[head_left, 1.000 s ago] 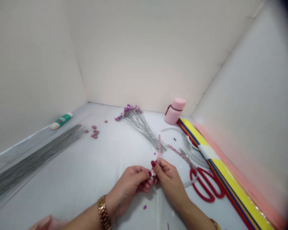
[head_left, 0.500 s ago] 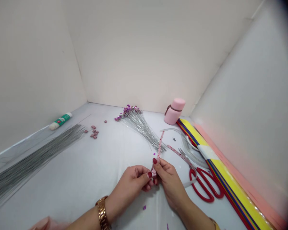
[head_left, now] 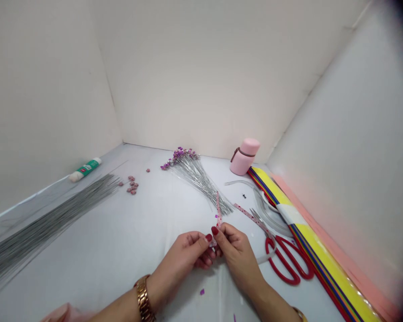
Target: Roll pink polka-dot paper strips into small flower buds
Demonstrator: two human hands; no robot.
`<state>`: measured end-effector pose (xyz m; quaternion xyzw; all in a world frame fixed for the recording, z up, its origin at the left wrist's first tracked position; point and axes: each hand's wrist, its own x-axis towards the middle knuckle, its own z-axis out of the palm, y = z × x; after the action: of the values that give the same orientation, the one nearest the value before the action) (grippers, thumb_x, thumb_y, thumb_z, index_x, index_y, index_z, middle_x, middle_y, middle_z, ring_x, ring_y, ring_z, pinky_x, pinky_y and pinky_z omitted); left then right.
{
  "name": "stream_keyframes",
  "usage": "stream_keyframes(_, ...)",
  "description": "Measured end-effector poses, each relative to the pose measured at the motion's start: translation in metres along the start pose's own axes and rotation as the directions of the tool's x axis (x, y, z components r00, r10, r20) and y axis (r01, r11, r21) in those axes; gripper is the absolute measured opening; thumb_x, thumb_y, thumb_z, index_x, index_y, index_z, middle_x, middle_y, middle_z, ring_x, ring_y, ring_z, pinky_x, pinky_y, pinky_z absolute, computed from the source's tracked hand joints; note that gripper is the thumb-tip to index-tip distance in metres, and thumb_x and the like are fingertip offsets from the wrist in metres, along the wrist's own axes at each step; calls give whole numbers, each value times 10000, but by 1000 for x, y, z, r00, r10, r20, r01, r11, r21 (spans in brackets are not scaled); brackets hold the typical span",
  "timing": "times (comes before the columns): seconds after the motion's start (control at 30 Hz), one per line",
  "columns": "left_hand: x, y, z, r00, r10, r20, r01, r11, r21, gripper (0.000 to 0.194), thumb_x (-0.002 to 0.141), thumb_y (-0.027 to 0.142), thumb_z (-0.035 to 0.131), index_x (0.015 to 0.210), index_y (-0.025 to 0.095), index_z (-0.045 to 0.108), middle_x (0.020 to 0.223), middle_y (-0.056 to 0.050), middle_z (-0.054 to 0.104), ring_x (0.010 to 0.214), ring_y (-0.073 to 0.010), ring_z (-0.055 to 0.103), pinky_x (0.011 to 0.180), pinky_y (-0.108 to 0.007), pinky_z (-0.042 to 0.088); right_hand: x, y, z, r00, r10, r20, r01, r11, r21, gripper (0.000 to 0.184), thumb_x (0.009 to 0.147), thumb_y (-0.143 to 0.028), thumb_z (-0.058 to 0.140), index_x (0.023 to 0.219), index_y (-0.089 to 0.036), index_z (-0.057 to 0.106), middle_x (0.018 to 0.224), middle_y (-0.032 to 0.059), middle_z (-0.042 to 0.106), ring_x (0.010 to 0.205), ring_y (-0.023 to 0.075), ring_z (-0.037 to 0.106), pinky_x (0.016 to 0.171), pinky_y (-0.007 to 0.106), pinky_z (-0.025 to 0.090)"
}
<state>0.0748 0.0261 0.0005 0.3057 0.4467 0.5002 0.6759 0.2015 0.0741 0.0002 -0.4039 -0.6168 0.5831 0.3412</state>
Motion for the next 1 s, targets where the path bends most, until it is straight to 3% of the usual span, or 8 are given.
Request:
stream_keyframes(0.3, -3, 4, 0, 981, 186, 58, -195, 946, 258, 229, 780, 302, 504, 673, 117, 588, 643, -27, 604, 591, -108, 499, 577, -209, 383, 3, 7, 2, 997, 64, 42, -70, 984, 162, 332, 815, -427, 452, 603, -172, 449, 468, -48, 470, 428, 85, 427, 443, 194, 313)
stream_keyframes(0.57, 2, 1, 0, 1000, 9, -6, -8, 994, 111, 277, 713, 363, 567, 612, 107, 585, 577, -15, 594, 493, -83, 489, 522, -196, 381, 1, 5, 2, 998, 53, 35, -57, 990, 126, 290, 781, -395, 526, 611, -164, 480, 451, -46, 489, 424, 83, 446, 445, 191, 317)
stream_keyframes(0.8, 1, 2, 0, 997, 80, -17, -73, 963, 258, 254, 712, 343, 566, 592, 119, 581, 544, 1, 571, 494, -92, 482, 512, -200, 373, 1, 7, 3, 996, 94, -13, -90, 983, 162, 299, 775, -404, 529, 606, -165, 467, 452, -65, 440, 402, 67, 425, 410, 175, 291)
stream_keyframes(1.0, 0, 2, -1, 992, 124, -13, -118, 967, 224, 261, 742, 348, 528, 654, 112, 597, 589, -18, 592, 537, -103, 499, 546, -219, 392, 1, 2, 2, 996, 30, -88, -25, 997, 68, 291, 757, -389, 558, 595, -160, 478, 439, -70, 432, 401, 60, 384, 413, 171, 285)
